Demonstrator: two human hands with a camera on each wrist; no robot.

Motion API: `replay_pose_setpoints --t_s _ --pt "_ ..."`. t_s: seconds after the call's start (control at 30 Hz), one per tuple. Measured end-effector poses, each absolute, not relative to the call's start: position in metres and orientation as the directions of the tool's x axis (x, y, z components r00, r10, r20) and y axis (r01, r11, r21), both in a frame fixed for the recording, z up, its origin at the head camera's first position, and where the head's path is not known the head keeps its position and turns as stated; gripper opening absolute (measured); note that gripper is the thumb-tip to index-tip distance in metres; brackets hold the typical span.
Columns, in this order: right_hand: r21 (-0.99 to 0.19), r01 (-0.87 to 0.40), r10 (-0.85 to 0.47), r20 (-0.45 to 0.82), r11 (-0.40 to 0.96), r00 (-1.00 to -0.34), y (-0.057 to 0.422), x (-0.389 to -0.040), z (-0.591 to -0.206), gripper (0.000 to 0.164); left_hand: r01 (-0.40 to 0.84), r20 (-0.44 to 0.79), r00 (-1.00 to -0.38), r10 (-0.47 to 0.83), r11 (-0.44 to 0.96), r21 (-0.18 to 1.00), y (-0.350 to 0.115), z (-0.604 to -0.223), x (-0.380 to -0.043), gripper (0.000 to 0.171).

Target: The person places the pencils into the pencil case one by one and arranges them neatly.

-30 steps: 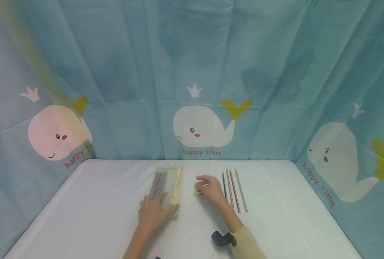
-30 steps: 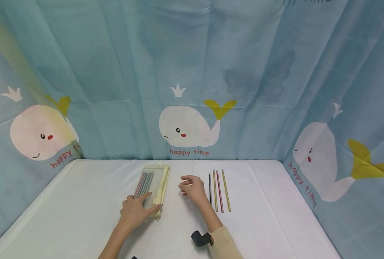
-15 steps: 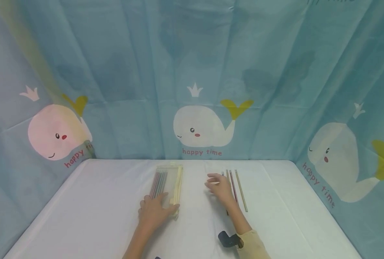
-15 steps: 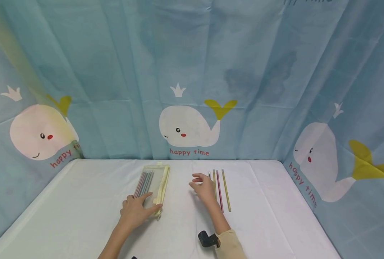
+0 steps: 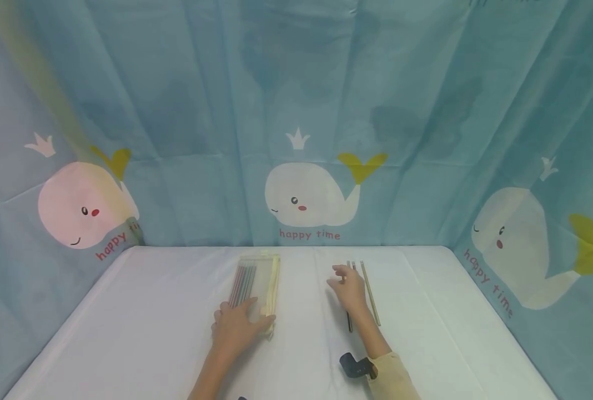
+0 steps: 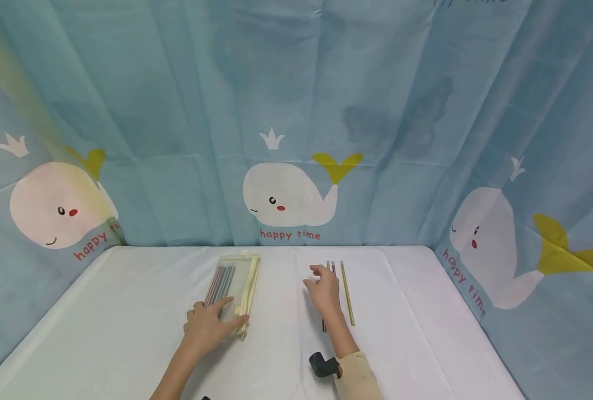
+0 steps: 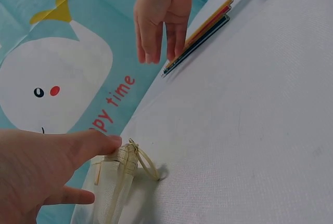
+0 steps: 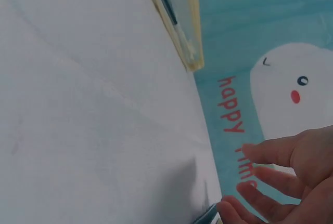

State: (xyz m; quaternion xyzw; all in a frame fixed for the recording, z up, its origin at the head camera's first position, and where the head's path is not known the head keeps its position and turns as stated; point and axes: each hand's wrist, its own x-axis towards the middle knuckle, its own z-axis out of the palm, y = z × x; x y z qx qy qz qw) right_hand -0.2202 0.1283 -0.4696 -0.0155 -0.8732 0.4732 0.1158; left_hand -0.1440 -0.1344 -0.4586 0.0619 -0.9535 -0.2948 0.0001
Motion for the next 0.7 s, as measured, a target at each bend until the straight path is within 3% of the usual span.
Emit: replay_pose_setpoints --t_s 0.7 --pt "-0.820 0.027 0.209 0.113 0.572 -0.971 0.136 -0.215 -0.458 0.042 -0.110 -0.037 -0.993 -0.109 0.815 0.569 -0.136 -0.460 -0.145 0.081"
